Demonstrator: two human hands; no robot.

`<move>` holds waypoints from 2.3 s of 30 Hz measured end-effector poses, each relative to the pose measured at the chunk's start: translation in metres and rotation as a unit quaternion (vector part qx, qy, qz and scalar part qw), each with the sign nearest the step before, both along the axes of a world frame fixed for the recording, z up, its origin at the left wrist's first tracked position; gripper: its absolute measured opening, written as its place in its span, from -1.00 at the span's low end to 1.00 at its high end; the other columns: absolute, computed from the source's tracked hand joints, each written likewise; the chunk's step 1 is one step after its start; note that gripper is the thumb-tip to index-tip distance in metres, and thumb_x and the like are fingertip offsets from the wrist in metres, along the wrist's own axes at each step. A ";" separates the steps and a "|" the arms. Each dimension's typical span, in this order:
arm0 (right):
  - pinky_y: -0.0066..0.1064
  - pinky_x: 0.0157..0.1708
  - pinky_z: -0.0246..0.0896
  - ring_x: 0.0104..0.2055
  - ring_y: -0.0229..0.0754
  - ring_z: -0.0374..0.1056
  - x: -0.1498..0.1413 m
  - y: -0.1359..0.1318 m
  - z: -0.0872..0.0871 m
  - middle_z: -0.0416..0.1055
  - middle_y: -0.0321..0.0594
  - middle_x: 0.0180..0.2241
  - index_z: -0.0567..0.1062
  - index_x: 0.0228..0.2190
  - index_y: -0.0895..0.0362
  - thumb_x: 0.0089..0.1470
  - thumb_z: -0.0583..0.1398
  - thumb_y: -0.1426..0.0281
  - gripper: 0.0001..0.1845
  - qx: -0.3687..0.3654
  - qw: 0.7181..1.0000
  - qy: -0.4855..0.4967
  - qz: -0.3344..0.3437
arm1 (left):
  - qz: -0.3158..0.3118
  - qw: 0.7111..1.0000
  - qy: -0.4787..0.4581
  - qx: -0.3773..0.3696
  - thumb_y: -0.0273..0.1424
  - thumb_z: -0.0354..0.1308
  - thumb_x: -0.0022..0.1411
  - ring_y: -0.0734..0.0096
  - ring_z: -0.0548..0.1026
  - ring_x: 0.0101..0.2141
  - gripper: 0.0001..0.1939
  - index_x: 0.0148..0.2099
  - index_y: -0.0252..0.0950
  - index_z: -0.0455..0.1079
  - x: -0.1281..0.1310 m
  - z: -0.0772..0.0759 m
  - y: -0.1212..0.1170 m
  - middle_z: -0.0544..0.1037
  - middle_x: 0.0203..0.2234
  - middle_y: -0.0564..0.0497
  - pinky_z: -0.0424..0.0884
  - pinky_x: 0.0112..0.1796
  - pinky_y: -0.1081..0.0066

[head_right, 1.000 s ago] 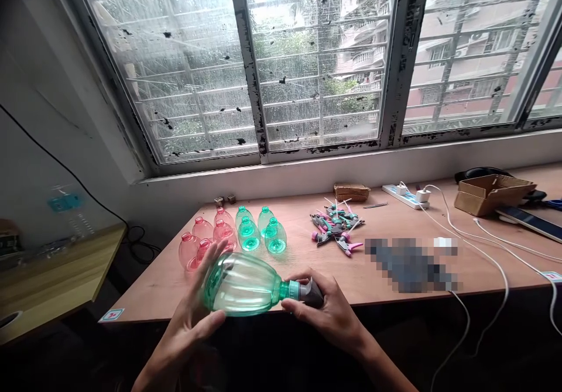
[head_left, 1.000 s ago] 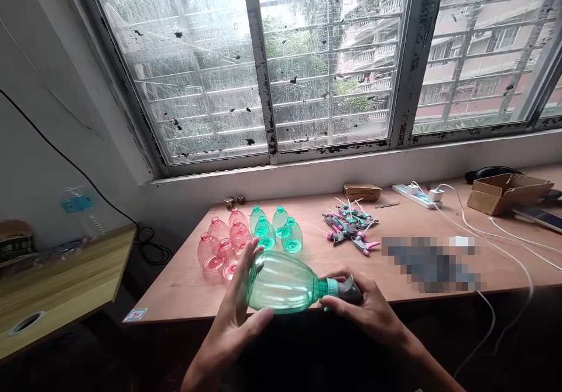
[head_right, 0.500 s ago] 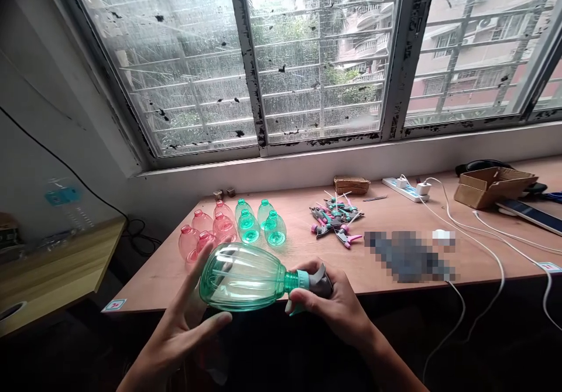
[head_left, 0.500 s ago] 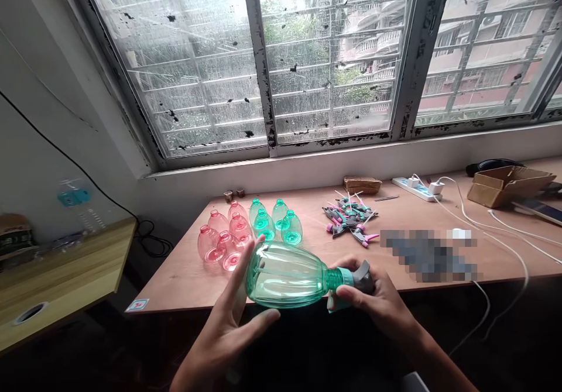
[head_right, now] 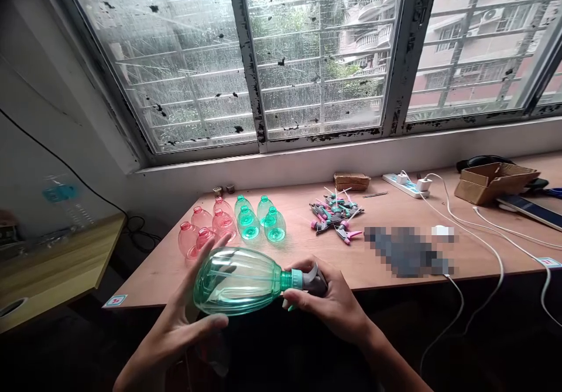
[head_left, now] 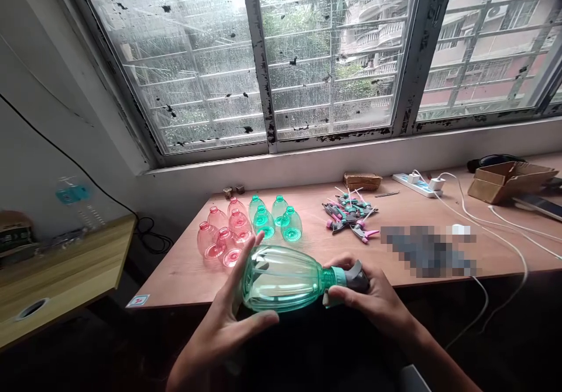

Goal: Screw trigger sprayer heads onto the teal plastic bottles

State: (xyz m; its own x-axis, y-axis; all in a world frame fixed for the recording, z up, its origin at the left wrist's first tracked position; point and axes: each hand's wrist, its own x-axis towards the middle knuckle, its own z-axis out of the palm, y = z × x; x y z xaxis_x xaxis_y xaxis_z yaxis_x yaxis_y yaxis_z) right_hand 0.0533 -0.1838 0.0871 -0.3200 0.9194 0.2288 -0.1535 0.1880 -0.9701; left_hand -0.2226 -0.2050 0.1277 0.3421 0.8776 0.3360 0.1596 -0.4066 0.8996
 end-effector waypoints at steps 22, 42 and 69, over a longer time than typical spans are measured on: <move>-0.32 -0.29 0.47 -0.38 -0.13 0.55 -0.006 0.004 0.001 0.60 -0.20 -0.45 0.47 -0.17 0.17 0.13 0.34 0.17 -0.64 -0.032 0.999 -0.011 0.022 | 0.106 0.991 0.059 -0.053 -0.13 0.36 0.16 -0.10 0.09 0.36 0.02 0.47 0.11 -0.20 0.000 -0.002 0.001 0.21 0.36 -0.06 0.12 0.29 -0.04; -0.35 -0.31 0.46 -0.38 -0.12 0.54 -0.009 0.006 -0.008 0.61 -0.19 -0.44 0.46 -0.18 0.14 0.13 0.33 0.17 -0.66 0.005 1.000 0.000 0.000 | 0.050 0.998 -0.005 -0.023 -0.05 0.32 0.17 -0.13 0.03 0.38 -0.14 0.42 0.04 0.06 -0.003 -0.002 0.004 0.15 0.40 -0.02 0.10 0.31 0.02; -0.37 -0.31 0.41 -0.26 -0.06 0.53 -0.006 -0.005 -0.021 0.63 -0.18 -0.27 0.58 -0.21 0.05 -0.03 0.45 0.28 -0.68 0.164 0.967 -0.069 -0.180 | 0.031 0.996 -0.047 -0.075 0.36 -0.04 0.06 -0.31 0.14 0.32 0.04 0.45 -0.06 0.00 0.010 -0.012 0.006 0.11 0.41 -0.14 0.18 0.25 -0.12</move>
